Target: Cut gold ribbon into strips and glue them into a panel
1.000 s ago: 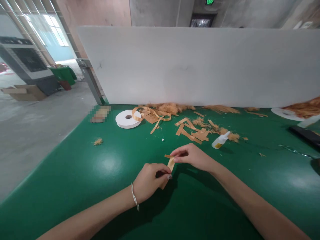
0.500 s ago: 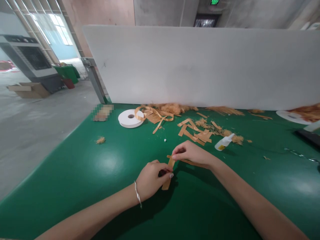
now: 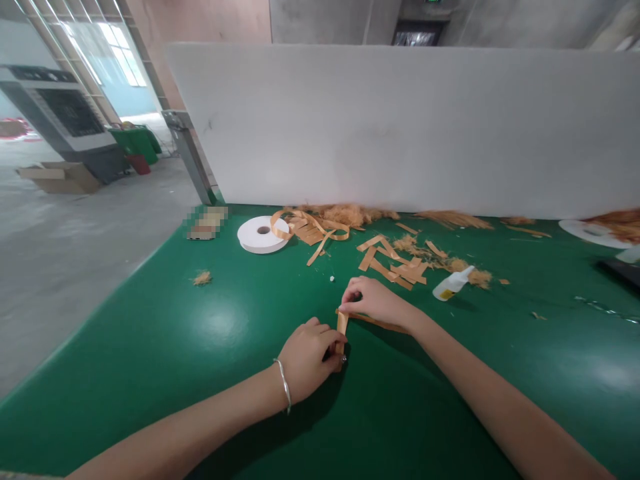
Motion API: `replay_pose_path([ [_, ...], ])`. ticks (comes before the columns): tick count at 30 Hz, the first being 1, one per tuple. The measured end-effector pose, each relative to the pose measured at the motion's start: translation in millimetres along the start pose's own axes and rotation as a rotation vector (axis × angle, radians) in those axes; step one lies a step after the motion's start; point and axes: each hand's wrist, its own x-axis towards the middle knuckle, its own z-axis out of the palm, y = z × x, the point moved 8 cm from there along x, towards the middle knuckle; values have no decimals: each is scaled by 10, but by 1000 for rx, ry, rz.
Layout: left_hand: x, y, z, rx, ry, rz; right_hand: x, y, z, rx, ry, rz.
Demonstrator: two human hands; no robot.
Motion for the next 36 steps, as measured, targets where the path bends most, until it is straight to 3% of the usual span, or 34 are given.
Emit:
replay_pose_path([
  [12,-56,11,67,421,9,19,58,-22,11,-38,-16,0],
  [36,-60,39,78,464,-7,64,59,6,-4,-53,30,-6],
])
